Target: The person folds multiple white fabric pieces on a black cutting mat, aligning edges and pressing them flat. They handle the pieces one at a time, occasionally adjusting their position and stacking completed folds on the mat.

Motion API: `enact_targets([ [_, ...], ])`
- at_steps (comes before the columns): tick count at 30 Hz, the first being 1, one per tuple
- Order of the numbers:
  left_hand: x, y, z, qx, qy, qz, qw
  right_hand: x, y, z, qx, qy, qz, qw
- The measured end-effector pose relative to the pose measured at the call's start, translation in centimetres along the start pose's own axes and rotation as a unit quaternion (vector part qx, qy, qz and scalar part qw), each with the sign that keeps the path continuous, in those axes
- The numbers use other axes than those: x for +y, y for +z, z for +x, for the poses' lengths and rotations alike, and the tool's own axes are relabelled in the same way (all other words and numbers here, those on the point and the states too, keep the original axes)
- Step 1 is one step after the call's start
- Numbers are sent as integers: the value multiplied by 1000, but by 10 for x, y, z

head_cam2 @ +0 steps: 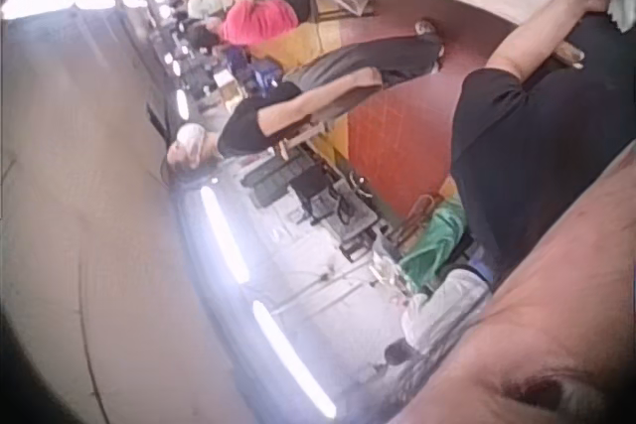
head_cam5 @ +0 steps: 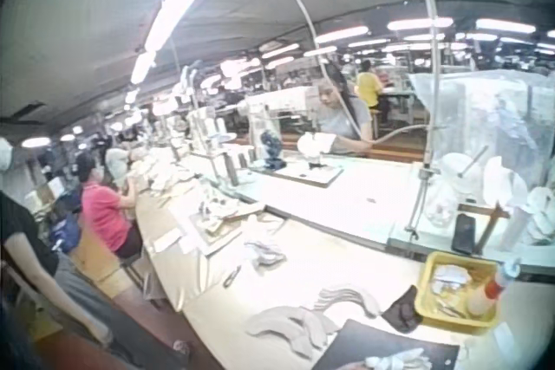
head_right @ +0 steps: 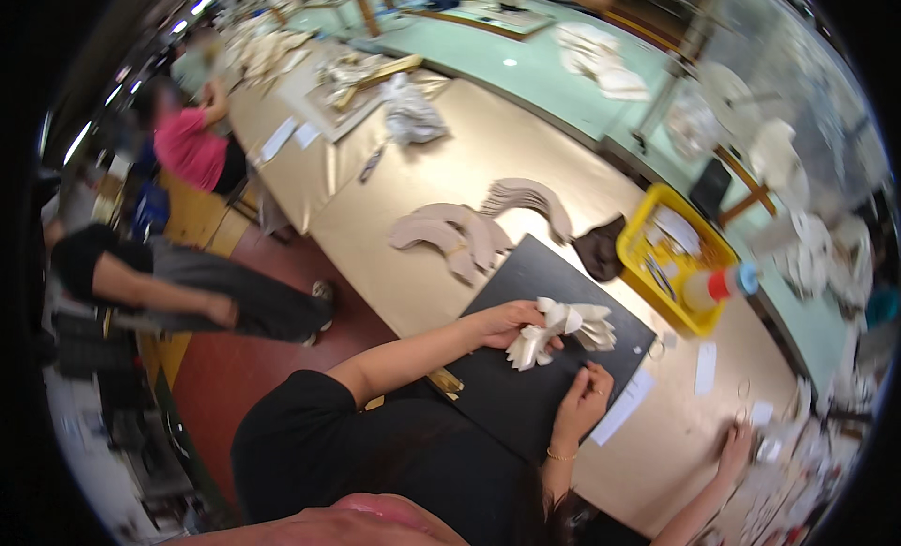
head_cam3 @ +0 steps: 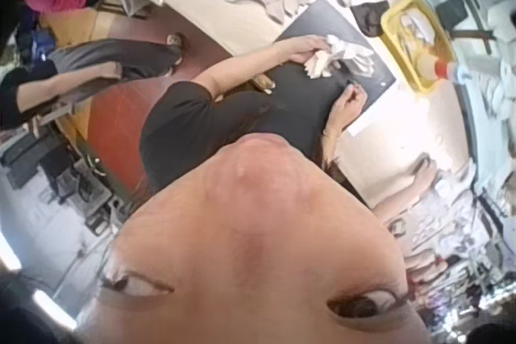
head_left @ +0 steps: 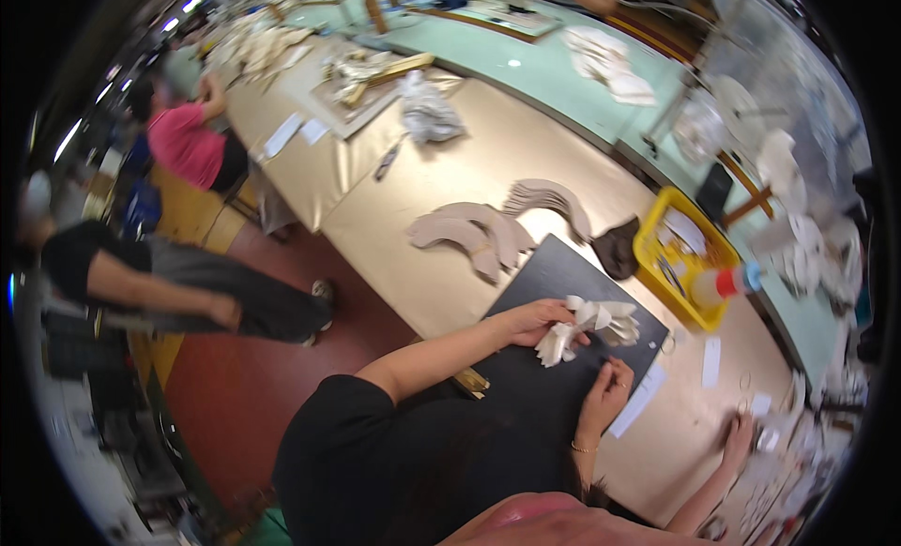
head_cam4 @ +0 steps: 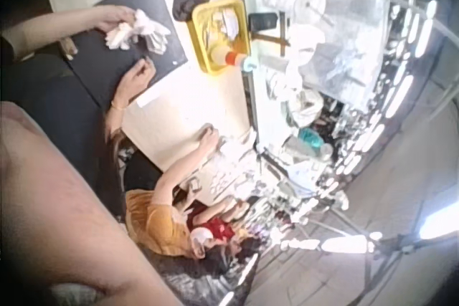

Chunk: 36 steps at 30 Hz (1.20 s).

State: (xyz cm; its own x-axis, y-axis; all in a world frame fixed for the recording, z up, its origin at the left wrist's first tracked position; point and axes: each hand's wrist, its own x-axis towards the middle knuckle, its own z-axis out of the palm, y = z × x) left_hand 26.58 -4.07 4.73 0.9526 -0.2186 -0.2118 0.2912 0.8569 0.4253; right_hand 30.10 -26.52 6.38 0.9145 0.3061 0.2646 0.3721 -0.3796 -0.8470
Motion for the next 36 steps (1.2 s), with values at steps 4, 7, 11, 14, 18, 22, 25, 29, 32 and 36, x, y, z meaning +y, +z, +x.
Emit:
enact_targets([
  [4,4,-2,3,-17,-21,8,1000,2,-1,0,-26,88,73,993],
  [7,3,-5,5,-22,-15,14,1000,3,-2,0,-28,85,80,993],
  [11,2,-9,7,-38,-22,6,999,5,1,0,-11,31,77,997],
  [14,2,-11,8,-41,-27,13,999,5,0,0,-19,70,78,994],
  [18,1,-14,9,-40,-35,5,999,5,0,0,-19,63,81,995],
  [22,0,-15,10,-32,-36,11,999,3,0,0,-19,52,82,995],
  [25,0,-12,9,-35,-31,14,999,1,0,1,-16,42,74,996],
  [29,2,-7,7,-40,-15,9,999,0,0,1,-16,32,48,998],
  [32,4,-5,6,-31,-27,10,999,0,0,1,-18,39,52,998],
  [36,4,-3,6,-29,-18,23,999,0,0,2,-12,8,43,999],
])
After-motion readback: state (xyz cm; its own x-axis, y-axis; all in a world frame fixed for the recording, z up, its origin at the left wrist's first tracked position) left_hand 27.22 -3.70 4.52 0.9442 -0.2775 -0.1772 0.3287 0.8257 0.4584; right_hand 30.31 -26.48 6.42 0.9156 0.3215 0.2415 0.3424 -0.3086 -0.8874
